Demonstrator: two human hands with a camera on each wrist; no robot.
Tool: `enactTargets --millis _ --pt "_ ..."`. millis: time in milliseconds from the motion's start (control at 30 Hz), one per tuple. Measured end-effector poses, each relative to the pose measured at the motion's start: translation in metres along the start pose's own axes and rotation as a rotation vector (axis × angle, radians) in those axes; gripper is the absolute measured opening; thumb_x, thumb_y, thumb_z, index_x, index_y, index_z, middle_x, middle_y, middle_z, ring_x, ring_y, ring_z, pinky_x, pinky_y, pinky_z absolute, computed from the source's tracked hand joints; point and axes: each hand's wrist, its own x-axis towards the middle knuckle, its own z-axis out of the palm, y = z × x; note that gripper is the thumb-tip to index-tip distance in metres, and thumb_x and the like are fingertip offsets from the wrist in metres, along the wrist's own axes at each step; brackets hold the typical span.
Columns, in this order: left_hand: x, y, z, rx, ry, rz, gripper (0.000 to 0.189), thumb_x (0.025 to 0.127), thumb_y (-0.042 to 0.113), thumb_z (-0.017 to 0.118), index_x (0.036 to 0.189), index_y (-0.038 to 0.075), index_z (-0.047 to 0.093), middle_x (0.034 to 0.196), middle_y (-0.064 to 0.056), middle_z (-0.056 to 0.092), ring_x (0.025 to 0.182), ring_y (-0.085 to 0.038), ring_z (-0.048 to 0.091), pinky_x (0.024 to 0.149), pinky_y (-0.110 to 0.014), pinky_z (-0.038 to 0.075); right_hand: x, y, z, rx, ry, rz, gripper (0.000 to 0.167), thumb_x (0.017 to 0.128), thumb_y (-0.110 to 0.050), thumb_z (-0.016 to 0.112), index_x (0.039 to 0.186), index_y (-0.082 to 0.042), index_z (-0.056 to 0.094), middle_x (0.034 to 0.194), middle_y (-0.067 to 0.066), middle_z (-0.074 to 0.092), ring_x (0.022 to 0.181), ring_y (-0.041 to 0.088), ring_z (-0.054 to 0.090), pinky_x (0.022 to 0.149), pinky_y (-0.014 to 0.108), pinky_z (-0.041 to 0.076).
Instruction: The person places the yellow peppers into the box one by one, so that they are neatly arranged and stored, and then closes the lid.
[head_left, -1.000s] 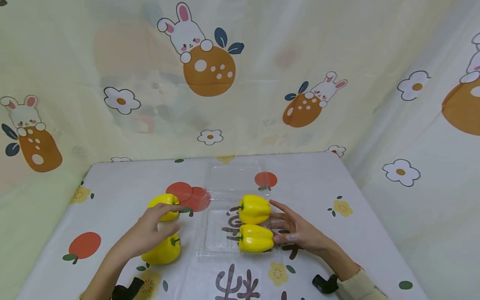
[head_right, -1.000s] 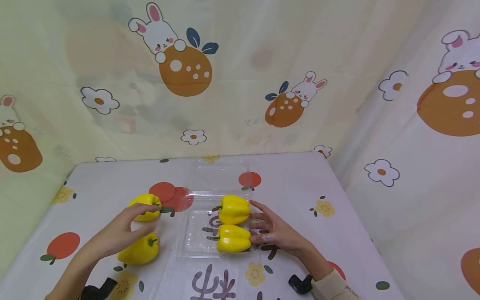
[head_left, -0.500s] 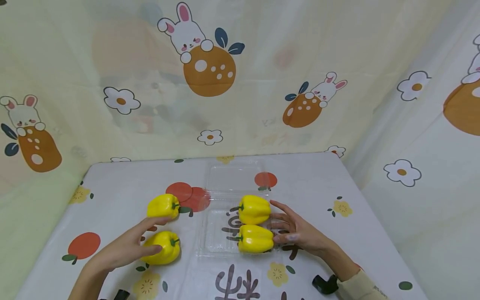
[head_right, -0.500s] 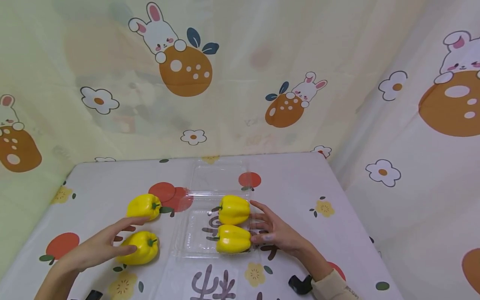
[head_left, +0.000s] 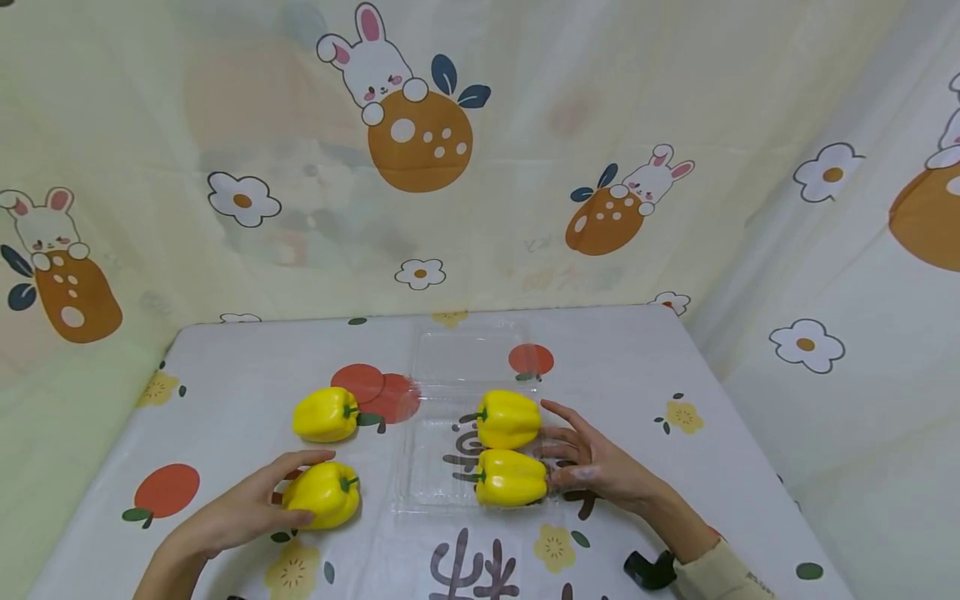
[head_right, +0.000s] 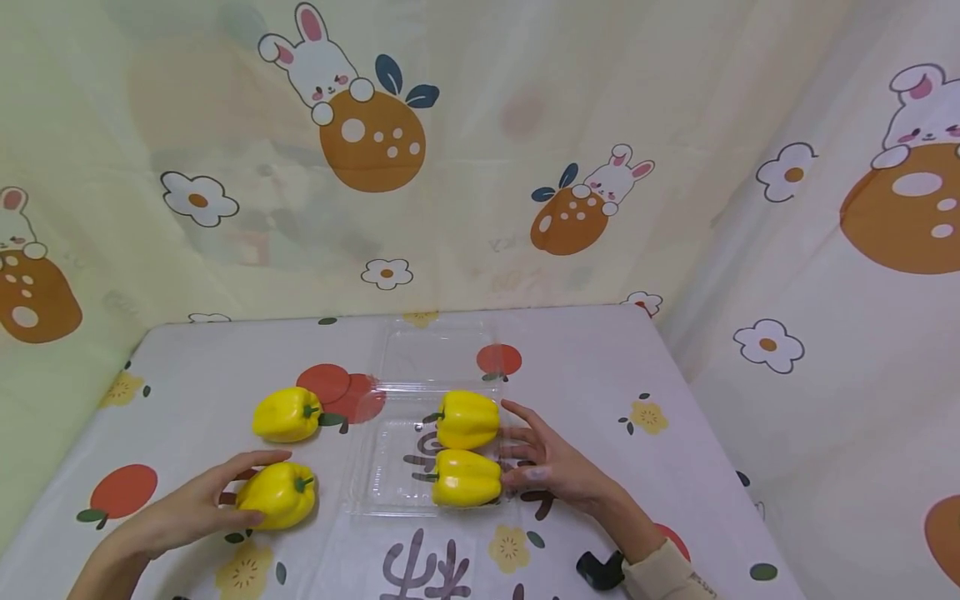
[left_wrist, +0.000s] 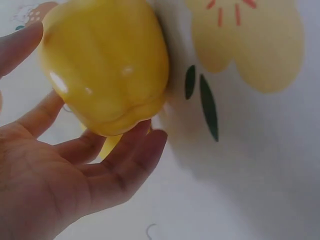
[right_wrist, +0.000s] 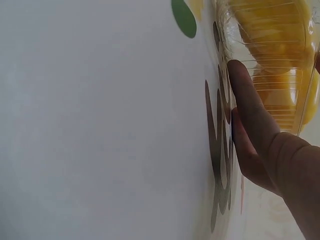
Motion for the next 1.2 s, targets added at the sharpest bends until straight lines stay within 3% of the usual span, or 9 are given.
enactTargets --millis 300,500,933,1200 --pt "0.0034 -0.0059 0.0031 -0.025 -0.011 0.017 0.083 0.089 0.012 0.082 0.161 0.017 0.042 0.164 -0.023 0.041 0.134 -0.040 0.045 0.104 -0.060 0.051 -0.0002 -0.0006 0.0004 0.012 -0.007 -0.016 0.105 0.092 -0.006 0.070 0.171 -0.020 0.002 0.166 0.030 0.030 0.138 0.028 0.056 0.105 0.038 0.058" --pt "0.0055 -0.0059 0.0053 -0.030 -0.004 0.016 0.082 0.089 0.011 0.082 0.161 0.017 0.043 0.164 -0.021 0.043 0.134 -0.039 0.045 0.108 -0.065 0.049 -0.0004 -0.0005 -0.0003 0.010 -0.001 -0.012 0.106 0.091 -0.005 0.070 0.171 -0.021 0.002 0.166 0.030 0.030 0.138 0.028 0.056 0.105 0.037 0.058" --pt "0.0075 -0.0057 0.0032 -0.040 -0.018 0.030 0.080 0.089 0.010 0.081 0.160 0.015 0.044 0.162 -0.023 0.044 0.130 -0.036 0.048 0.101 -0.055 0.053 -0.0004 0.0010 -0.0029 0.011 -0.012 -0.025 0.105 0.090 -0.006 0.068 0.171 -0.022 0.002 0.167 0.030 0.028 0.137 0.027 0.056 0.104 0.039 0.058" --pt "0.0094 -0.0033 0.0033 -0.061 0.052 0.031 0.077 0.088 0.014 0.083 0.157 0.017 0.048 0.159 -0.017 0.049 0.127 -0.034 0.049 0.097 -0.042 0.053 -0.0004 0.0002 -0.0008 0.008 -0.005 -0.012 0.105 0.092 -0.006 0.070 0.171 -0.021 0.003 0.166 0.031 0.029 0.137 0.029 0.056 0.104 0.037 0.059"
